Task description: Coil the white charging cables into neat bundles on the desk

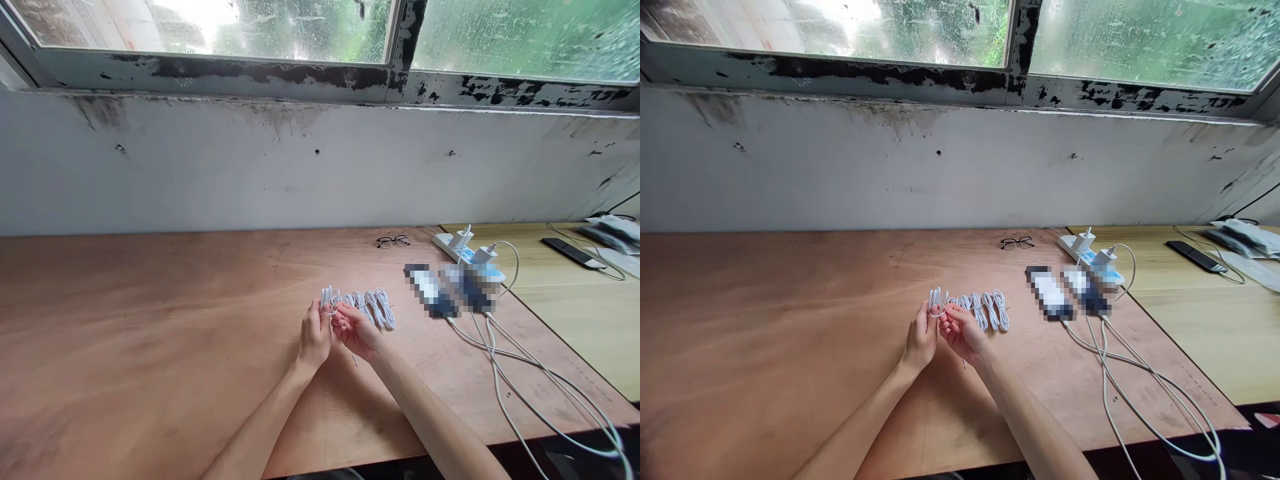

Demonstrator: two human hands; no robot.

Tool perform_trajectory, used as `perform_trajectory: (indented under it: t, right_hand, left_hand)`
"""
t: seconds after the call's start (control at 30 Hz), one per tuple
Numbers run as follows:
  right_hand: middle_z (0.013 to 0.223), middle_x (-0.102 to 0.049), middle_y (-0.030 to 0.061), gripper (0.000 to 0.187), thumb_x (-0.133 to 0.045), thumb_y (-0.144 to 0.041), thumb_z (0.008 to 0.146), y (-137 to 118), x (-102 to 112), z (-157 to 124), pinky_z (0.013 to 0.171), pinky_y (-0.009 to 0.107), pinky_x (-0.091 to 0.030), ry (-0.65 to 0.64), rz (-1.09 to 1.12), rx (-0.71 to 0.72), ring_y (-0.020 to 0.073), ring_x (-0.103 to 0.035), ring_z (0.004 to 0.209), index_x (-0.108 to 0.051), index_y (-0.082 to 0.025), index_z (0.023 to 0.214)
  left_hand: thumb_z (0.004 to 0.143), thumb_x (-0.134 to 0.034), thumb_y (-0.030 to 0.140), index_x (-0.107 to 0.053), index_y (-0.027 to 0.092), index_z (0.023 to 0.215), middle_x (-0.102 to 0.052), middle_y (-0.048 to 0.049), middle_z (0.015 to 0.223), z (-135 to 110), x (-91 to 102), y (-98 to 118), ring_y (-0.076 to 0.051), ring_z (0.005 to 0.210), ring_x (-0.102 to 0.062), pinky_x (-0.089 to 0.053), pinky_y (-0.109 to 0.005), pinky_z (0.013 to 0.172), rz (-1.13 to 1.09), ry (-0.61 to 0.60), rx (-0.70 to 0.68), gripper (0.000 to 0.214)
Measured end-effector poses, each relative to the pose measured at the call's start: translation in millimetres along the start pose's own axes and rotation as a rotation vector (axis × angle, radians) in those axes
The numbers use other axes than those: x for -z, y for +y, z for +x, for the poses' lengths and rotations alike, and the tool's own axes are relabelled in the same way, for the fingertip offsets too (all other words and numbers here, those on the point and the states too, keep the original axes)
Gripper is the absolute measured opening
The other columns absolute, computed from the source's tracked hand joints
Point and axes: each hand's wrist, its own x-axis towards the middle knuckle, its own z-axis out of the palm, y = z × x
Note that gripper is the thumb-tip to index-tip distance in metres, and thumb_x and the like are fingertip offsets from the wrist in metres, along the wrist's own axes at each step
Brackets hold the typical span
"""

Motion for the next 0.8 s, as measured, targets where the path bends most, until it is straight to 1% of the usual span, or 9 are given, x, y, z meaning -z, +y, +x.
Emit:
perform_trajectory:
  t: [0.13,0.27,0.37,0.43,0.57,0.67,0.73,0.8]
  right_hand:
    - [0.065,-0.065,0.0001,0.012,-0.072,-0.015,0.07,2.9,1.8,1.7,0.055,0.012,-0.051,0.075,-0.009,0.062,0.0048,-0.059,0.054,-0.061,-0.013,0.071]
    - [0.07,-0.067,0.0015,0.013,-0.073,-0.014,0.068,2.9,3.8,2.4,0.057,0.014,-0.052,0.123,-0.033,0.122,0.0061,-0.061,0.055,-0.061,-0.014,0.072]
    - [0.066,-0.065,0.0003,0.017,-0.076,-0.017,0.065,1.9,3.4,1.7,0.056,0.013,-0.051,0.127,-0.067,0.131,0.0052,-0.059,0.054,-0.06,-0.013,0.071]
    - [0.061,-0.062,-0.0013,0.02,-0.077,-0.02,0.064,2.0,1.8,0.9,0.052,0.012,-0.048,0.119,-0.102,0.125,0.0042,-0.056,0.051,-0.059,-0.014,0.068]
    - [0.056,-0.057,-0.0035,0.026,-0.079,-0.026,0.061,5.2,-3.7,-1.2,0.043,0.012,-0.04,0.113,-0.151,0.131,0.0032,-0.047,0.045,-0.057,-0.014,0.065]
    - [0.052,-0.054,-0.0043,0.028,-0.079,-0.027,0.06,9.0,-8.6,-2.8,0.041,0.013,-0.035,0.135,-0.166,0.15,0.0028,-0.043,0.043,-0.055,-0.014,0.063]
    - [0.051,-0.052,-0.005,0.027,-0.078,-0.026,0.061,11.2,-11.4,-3.6,0.041,0.013,-0.034,0.149,-0.175,0.168,0.0027,-0.042,0.043,-0.054,-0.015,0.062]
    - [0.05,-0.049,-0.0058,0.027,-0.077,-0.026,0.061,13.0,-13.5,-4.3,0.042,0.014,-0.032,0.172,-0.182,0.19,0.0027,-0.04,0.043,-0.052,-0.015,0.061]
  left_hand:
    - [0.09,-0.033,0.038,-0.048,0.02,0.085,-0.062,-0.0071,0.078,1.0,0.5,-2.5,-0.02,0.068,-0.06,-0.043,-0.03,0.061,0.106,-0.039,-0.056,0.025]
    - [0.091,-0.03,0.033,-0.049,0.019,0.092,-0.061,-0.0099,0.086,2.1,0.2,-6.3,-0.021,0.075,-0.059,-0.045,-0.033,0.066,0.233,-0.029,-0.159,0.024]
    - [0.091,-0.027,0.027,-0.05,0.018,0.092,-0.06,-0.01,0.086,1.6,-1.1,-7.3,-0.02,0.076,-0.058,-0.045,-0.033,0.067,0.262,-0.028,-0.223,0.025]
    - [0.091,-0.026,0.026,-0.051,0.019,0.09,-0.059,-0.009,0.084,1.2,-1.8,-6.3,-0.02,0.075,-0.058,-0.045,-0.032,0.067,0.247,-0.028,-0.249,0.026]
    - [0.093,-0.02,0.029,-0.051,0.02,0.083,-0.059,-0.0073,0.08,1.1,-1.6,-1.8,-0.019,0.073,-0.056,-0.044,-0.032,0.069,0.211,-0.024,-0.233,0.033]
    - [0.093,-0.018,0.033,-0.051,0.019,0.078,-0.058,-0.0063,0.075,0.5,-0.9,1.9,-0.018,0.07,-0.055,-0.043,-0.031,0.067,0.198,-0.03,-0.195,0.038]
    - [0.093,-0.016,0.034,-0.052,0.019,0.079,-0.058,-0.0064,0.075,-0.6,-0.8,3.8,-0.018,0.069,-0.055,-0.043,-0.031,0.067,0.178,-0.046,-0.192,0.042]
    - [0.093,-0.013,0.036,-0.054,0.019,0.083,-0.059,-0.0072,0.078,-1.9,-1.3,4.7,-0.019,0.072,-0.056,-0.044,-0.031,0.068,0.168,-0.056,-0.206,0.046]
